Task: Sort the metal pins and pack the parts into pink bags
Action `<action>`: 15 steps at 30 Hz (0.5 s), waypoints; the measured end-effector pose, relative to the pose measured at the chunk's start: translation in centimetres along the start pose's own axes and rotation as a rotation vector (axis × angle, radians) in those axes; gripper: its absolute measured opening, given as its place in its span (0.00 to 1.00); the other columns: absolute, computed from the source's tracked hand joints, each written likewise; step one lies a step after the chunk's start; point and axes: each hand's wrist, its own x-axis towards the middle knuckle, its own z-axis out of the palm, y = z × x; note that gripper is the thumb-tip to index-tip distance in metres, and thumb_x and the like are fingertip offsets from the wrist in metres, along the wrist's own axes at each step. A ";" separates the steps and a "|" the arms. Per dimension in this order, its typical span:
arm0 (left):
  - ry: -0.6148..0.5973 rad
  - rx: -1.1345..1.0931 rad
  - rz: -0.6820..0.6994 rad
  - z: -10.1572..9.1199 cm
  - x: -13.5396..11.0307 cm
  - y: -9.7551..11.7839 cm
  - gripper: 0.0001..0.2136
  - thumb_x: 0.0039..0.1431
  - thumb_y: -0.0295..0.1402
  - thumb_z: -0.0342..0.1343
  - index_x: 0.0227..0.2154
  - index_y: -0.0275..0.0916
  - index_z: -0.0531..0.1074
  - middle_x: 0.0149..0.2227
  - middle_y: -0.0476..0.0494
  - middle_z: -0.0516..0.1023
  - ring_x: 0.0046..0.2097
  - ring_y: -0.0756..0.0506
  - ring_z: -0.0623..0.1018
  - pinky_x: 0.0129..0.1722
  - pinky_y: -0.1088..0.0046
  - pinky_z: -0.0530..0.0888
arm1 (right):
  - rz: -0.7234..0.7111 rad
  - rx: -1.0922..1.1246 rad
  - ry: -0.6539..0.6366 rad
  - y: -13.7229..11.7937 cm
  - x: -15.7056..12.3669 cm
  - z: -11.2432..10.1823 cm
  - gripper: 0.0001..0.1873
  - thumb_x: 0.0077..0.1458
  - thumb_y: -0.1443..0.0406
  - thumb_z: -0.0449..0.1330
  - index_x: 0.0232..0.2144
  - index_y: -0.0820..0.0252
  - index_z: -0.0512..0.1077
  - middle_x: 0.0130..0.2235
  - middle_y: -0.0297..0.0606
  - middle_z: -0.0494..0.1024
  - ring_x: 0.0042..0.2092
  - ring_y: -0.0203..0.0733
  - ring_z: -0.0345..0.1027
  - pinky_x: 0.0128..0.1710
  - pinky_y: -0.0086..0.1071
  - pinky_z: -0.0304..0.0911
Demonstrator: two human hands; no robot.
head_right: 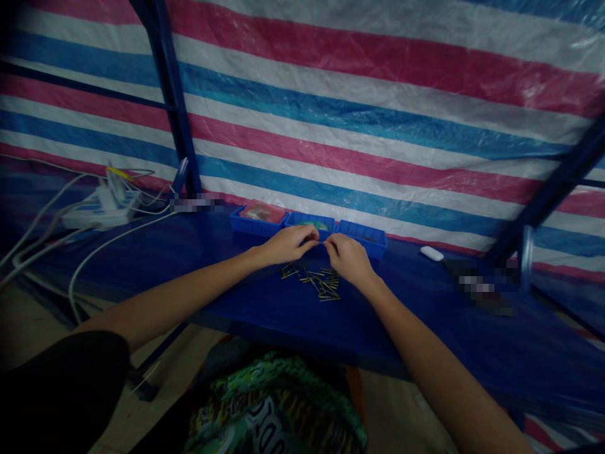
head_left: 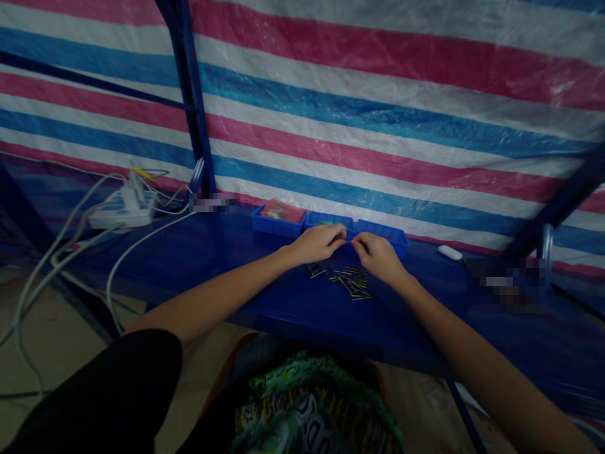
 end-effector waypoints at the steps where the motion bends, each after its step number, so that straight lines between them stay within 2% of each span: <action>1: 0.005 0.002 0.003 0.1 0.0 0.0 0.06 0.61 0.31 0.47 0.37 0.38 0.66 0.35 0.44 0.74 0.37 0.48 0.73 0.38 0.72 0.67 | 0.001 0.008 -0.001 0.0 0.0 0.0 0.11 0.59 0.64 0.50 0.29 0.59 0.69 0.30 0.38 0.75 0.32 0.41 0.67 0.31 0.31 0.54; 7: 0.029 0.007 -0.021 0.2 0.2 -0.1 0.07 0.62 0.32 0.44 0.35 0.37 0.67 0.36 0.43 0.74 0.39 0.47 0.73 0.39 0.71 0.68 | 0.025 0.089 0.019 -0.3 0.0 -0.1 0.06 0.56 0.62 0.55 0.36 0.58 0.68 0.24 0.31 0.70 0.25 0.37 0.63 0.28 0.30 0.55; 12: 0.015 0.025 -0.048 0.2 0.2 0.1 0.10 0.64 0.32 0.41 0.33 0.37 0.67 0.33 0.43 0.74 0.37 0.47 0.73 0.38 0.70 0.68 | -0.016 0.074 0.051 -0.3 0.0 -0.2 0.05 0.57 0.64 0.53 0.32 0.57 0.68 0.27 0.34 0.72 0.27 0.38 0.64 0.29 0.30 0.55; 15: 0.053 -0.018 -0.035 0.2 0.1 0.1 0.08 0.63 0.34 0.44 0.38 0.38 0.66 0.34 0.44 0.75 0.37 0.47 0.74 0.37 0.71 0.68 | -0.026 0.073 0.066 -0.2 0.0 -0.2 0.07 0.58 0.64 0.52 0.30 0.58 0.68 0.28 0.36 0.73 0.29 0.39 0.65 0.30 0.30 0.55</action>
